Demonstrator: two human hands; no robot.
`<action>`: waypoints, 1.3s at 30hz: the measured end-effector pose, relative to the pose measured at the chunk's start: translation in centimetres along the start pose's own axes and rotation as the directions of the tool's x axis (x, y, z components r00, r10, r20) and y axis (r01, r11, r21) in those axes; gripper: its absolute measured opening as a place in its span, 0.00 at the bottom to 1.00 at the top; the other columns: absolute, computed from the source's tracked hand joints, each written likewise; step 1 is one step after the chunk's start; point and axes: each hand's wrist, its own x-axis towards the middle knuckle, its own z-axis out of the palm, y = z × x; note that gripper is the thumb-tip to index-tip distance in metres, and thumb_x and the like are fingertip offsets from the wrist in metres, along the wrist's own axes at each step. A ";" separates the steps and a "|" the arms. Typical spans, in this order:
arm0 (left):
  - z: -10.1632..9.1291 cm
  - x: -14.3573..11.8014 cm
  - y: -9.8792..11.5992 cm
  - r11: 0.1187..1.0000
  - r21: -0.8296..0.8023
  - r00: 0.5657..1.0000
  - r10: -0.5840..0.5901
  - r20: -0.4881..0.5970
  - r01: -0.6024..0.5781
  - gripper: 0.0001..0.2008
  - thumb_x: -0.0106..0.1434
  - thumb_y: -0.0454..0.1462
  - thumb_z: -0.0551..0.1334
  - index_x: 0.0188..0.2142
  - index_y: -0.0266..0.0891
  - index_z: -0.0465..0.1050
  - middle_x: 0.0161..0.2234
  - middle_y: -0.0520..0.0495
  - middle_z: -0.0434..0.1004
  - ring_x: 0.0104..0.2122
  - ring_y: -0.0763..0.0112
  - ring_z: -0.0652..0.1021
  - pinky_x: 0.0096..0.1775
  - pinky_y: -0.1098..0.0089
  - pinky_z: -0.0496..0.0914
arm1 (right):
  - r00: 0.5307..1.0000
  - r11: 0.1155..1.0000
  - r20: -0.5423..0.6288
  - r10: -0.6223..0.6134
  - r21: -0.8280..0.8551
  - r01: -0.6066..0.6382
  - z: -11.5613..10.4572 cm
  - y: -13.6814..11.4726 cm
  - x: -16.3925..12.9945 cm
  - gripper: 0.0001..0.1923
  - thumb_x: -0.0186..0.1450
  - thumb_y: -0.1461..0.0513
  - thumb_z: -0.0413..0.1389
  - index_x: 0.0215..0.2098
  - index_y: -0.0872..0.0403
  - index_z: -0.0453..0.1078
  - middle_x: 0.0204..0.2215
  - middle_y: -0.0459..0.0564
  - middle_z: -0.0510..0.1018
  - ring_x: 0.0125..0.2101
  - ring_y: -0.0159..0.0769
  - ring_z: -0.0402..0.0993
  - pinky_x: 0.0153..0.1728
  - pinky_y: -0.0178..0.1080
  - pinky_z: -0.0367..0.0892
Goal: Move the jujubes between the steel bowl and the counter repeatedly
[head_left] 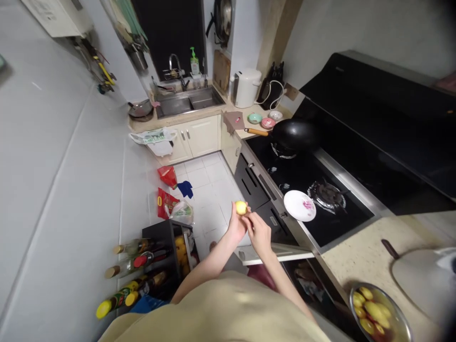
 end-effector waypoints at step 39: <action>3.6 -5.3 15.2 0.903 -0.302 0.952 0.300 -0.067 -0.306 0.18 0.77 0.44 0.55 0.41 0.32 0.75 0.31 0.43 0.78 0.28 0.72 0.80 0.33 0.75 0.78 | 0.987 0.874 -0.033 -0.160 0.460 0.157 4.7 -8.8 10.5 0.16 0.74 0.53 0.54 0.48 0.52 0.80 0.36 0.53 0.79 0.35 0.40 0.73 0.28 0.37 0.67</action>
